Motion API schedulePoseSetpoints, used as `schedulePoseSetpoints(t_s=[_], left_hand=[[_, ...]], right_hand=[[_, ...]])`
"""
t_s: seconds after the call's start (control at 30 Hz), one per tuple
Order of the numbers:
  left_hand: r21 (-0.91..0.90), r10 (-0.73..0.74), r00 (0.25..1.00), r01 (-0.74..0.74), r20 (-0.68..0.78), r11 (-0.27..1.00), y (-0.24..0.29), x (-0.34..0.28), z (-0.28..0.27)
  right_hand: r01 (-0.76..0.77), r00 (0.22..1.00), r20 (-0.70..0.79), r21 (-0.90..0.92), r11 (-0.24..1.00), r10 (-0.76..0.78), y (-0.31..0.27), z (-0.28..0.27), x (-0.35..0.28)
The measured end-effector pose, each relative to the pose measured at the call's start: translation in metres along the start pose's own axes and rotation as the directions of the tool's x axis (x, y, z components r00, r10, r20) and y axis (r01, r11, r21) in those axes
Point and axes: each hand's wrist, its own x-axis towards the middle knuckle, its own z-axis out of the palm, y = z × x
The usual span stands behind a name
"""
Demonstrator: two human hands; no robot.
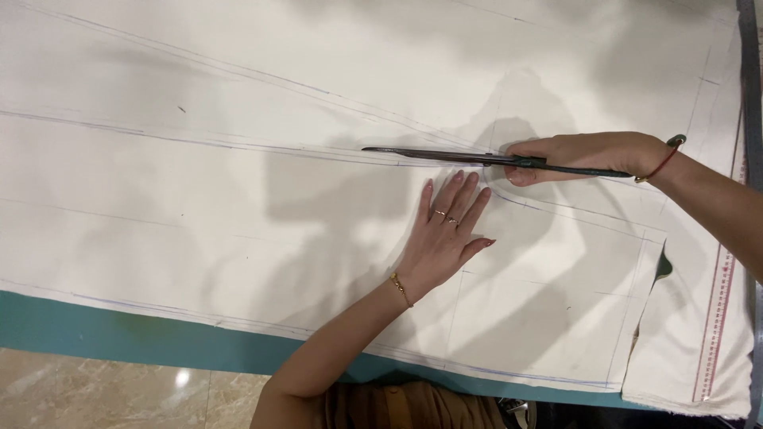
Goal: The person cuts pieces of white fabric along marked lines with tailoring scissors, holding the fabric with one hand and cutting with the other, then shifts the fabric on the floor to continue cutting.
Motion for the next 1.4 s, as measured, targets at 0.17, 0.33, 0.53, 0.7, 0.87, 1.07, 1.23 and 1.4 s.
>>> schedulePoseSetpoints(t_s=[0.17,0.33,0.53,0.7,0.87,1.07,1.23,1.4], left_hand=[[-0.127,0.041,0.999,-0.045,-0.036,0.991,-0.014,-0.012,-0.012],[-0.028,-0.019,1.000,0.019,-0.005,0.999,-0.047,-0.033,-0.014],[-0.001,-0.013,0.999,0.013,-0.031,1.000,-0.075,-0.050,-0.027],[0.057,-0.014,1.000,0.015,-0.011,0.998,-0.079,-0.050,-0.026],[0.041,-0.029,1.000,0.029,0.002,0.999,-0.079,-0.049,-0.027],[0.056,-0.029,1.000,0.028,0.011,0.998,-0.078,-0.049,-0.030],[0.035,-0.020,1.000,0.020,0.008,0.999,-0.079,-0.049,-0.029],[0.011,-0.030,0.999,0.030,0.015,0.999,-0.079,-0.049,-0.028]], right_hand=[[0.109,0.994,-0.028,0.052,0.993,-0.107,0.001,0.003,0.006],[0.050,0.999,-0.025,0.048,0.998,-0.049,0.009,0.007,0.015],[-0.063,0.996,-0.058,0.036,0.997,0.065,0.001,0.006,0.015],[-0.102,0.993,-0.062,-0.002,0.995,0.102,-0.006,0.006,0.013],[0.001,0.998,-0.069,-0.002,1.000,-0.001,-0.023,0.003,0.015],[0.069,0.997,-0.020,-0.049,0.996,-0.070,-0.041,-0.002,0.026],[0.082,0.996,-0.029,-0.049,0.995,-0.083,-0.038,0.001,0.034],[0.106,0.994,-0.028,0.032,0.994,-0.105,-0.043,0.002,0.036]])
